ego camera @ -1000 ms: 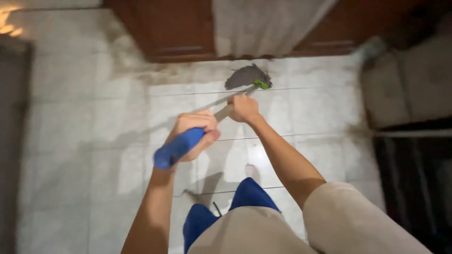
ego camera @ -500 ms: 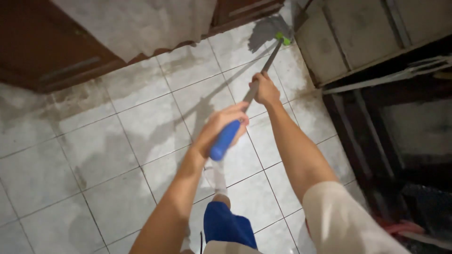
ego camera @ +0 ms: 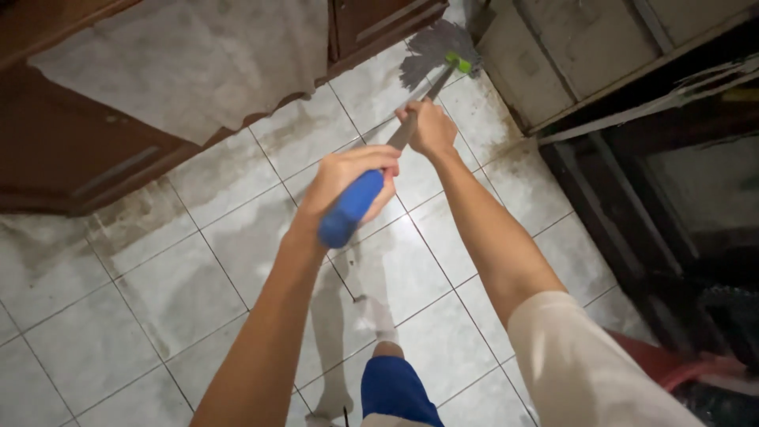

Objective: Mopping the tile floor throughout different areas of the home.

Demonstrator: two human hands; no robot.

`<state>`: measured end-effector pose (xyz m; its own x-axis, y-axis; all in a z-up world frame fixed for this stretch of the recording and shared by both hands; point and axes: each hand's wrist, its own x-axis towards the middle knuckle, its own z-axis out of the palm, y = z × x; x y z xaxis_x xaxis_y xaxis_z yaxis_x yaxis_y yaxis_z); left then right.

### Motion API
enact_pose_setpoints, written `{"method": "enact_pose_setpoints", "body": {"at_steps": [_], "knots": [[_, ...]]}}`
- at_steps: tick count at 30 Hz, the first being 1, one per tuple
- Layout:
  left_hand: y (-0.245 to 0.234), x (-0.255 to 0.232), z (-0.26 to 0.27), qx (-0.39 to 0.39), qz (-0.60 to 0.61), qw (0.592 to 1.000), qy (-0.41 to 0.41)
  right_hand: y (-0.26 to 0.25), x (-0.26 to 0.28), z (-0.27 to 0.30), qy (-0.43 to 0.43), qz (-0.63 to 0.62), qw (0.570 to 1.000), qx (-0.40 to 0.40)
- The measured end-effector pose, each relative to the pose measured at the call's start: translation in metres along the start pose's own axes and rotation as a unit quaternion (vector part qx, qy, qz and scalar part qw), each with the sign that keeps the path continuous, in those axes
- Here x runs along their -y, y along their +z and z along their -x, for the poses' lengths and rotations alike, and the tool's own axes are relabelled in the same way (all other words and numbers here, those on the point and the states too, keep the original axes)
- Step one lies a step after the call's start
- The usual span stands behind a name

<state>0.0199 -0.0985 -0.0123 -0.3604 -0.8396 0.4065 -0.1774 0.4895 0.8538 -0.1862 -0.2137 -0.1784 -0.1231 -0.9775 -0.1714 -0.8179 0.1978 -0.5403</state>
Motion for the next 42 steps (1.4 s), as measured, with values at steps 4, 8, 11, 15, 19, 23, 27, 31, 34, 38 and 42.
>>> {"method": "enact_pose_setpoints", "body": {"at_steps": [4,8,11,15,19,23,27,31,34,38,42], "knots": [[0.023,0.01,-0.007,0.022,-0.02,1.0,-0.006,-0.001,-0.012,-0.01,0.026,-0.005,0.999,-0.034],[0.025,-0.017,-0.015,0.037,-0.012,0.999,-0.025,-0.025,-0.002,0.017,0.04,-0.001,0.999,-0.035],[0.007,-0.048,-0.021,0.027,0.004,0.998,-0.05,-0.04,0.02,0.036,0.057,0.002,0.998,-0.015],[-0.013,-0.059,-0.025,0.036,0.01,0.999,-0.039,-0.031,0.023,0.028,0.032,-0.005,0.999,-0.026],[0.007,-0.012,-0.013,0.038,-0.004,0.999,-0.007,-0.012,0.0,0.0,-0.006,-0.011,0.999,-0.044],[0.038,-0.007,-0.002,0.049,0.084,0.978,-0.183,-0.013,-0.009,-0.008,0.009,0.001,1.0,0.008],[0.04,-0.029,0.015,-0.049,-0.182,0.981,-0.053,0.002,-0.024,-0.005,-0.036,0.024,0.999,0.033],[0.033,-0.05,0.035,-0.066,-0.206,0.976,-0.035,0.0,-0.01,0.023,-0.025,0.032,0.997,0.06],[0.027,-0.067,0.06,-0.072,-0.215,0.974,-0.015,0.002,-0.005,0.051,-0.096,0.041,0.993,0.063],[0.001,-0.098,0.091,-0.057,-0.201,0.977,-0.04,0.012,0.025,0.088,-0.14,0.062,0.984,0.092],[-0.038,-0.131,0.124,-0.116,-0.052,0.991,0.034,0.027,0.079,0.13,-0.236,0.14,0.958,0.087]]}}
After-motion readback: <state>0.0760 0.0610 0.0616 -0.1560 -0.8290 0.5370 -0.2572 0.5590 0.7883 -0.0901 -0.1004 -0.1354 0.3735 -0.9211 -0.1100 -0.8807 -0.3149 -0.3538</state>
